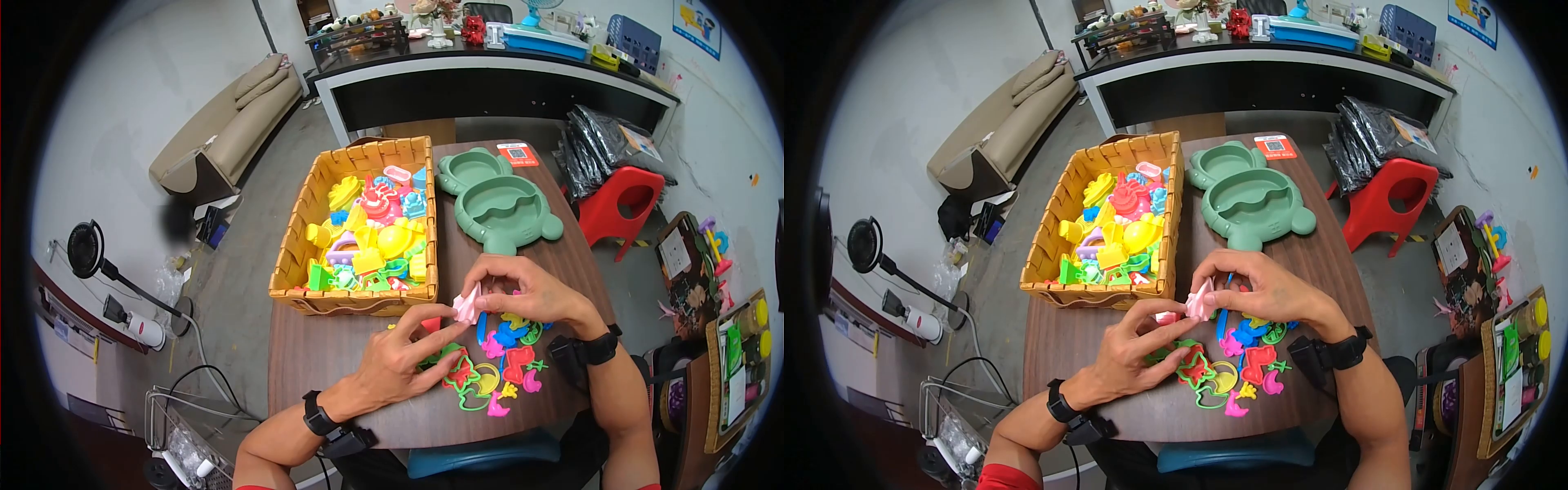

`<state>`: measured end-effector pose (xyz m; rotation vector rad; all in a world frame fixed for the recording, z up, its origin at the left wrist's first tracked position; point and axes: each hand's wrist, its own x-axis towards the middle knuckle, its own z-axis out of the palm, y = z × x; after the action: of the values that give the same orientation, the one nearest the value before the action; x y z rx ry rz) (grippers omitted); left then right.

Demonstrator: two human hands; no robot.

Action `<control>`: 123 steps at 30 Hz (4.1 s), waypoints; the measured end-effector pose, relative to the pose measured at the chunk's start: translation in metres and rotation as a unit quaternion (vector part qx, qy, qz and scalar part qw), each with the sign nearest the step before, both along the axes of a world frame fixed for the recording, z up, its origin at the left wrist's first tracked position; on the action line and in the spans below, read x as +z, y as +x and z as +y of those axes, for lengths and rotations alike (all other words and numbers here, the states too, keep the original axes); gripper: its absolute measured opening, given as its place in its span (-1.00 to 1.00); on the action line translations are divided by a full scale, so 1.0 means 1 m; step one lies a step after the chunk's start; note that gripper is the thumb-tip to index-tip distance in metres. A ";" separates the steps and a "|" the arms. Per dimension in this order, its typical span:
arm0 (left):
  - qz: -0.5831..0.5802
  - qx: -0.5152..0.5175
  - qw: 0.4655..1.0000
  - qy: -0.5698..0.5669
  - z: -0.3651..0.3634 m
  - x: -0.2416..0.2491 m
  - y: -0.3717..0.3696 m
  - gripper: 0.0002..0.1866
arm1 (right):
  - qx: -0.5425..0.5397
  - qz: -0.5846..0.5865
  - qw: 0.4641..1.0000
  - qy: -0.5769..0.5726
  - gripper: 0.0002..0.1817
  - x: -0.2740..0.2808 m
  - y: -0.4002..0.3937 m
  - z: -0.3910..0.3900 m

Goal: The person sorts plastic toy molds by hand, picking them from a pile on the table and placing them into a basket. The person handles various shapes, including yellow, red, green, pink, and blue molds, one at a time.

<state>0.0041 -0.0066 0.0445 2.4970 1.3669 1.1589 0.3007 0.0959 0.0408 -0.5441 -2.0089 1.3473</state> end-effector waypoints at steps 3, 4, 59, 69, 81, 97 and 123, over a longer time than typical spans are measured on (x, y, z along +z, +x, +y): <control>-0.001 0.002 1.000 0.001 0.000 0.000 -0.001 -0.46 | 0.001 -0.002 0.999 0.042 -0.72 -0.005 0.000 0.003; -0.001 0.003 1.000 0.002 0.000 0.000 -0.002 -0.46 | -0.004 -0.001 0.998 0.068 -0.72 -0.009 -0.001 0.004; -0.018 0.023 1.000 0.008 0.004 -0.002 0.002 -0.27 | 0.017 -0.009 0.992 -0.125 -0.53 0.010 0.003 -0.006; -0.020 0.027 0.999 0.011 -0.001 -0.005 -0.006 -0.23 | 0.006 0.031 0.994 -0.107 -0.34 0.010 0.006 -0.004; -0.022 0.030 0.999 0.013 0.002 -0.005 -0.002 -0.19 | -0.010 0.000 0.996 -0.094 -0.25 0.008 0.006 -0.002; -0.024 0.033 0.999 0.013 0.001 -0.005 -0.003 -0.13 | 0.004 -0.019 0.998 -0.061 -0.22 0.003 0.004 -0.001; -0.023 0.018 1.000 0.001 0.002 -0.002 -0.007 -0.14 | 0.143 -0.087 0.984 0.059 -0.48 -0.009 -0.006 -0.001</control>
<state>-0.0034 -0.0048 0.0422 2.4402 1.4068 1.2165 0.2948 0.0949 0.0315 -0.3379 -2.3636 1.3725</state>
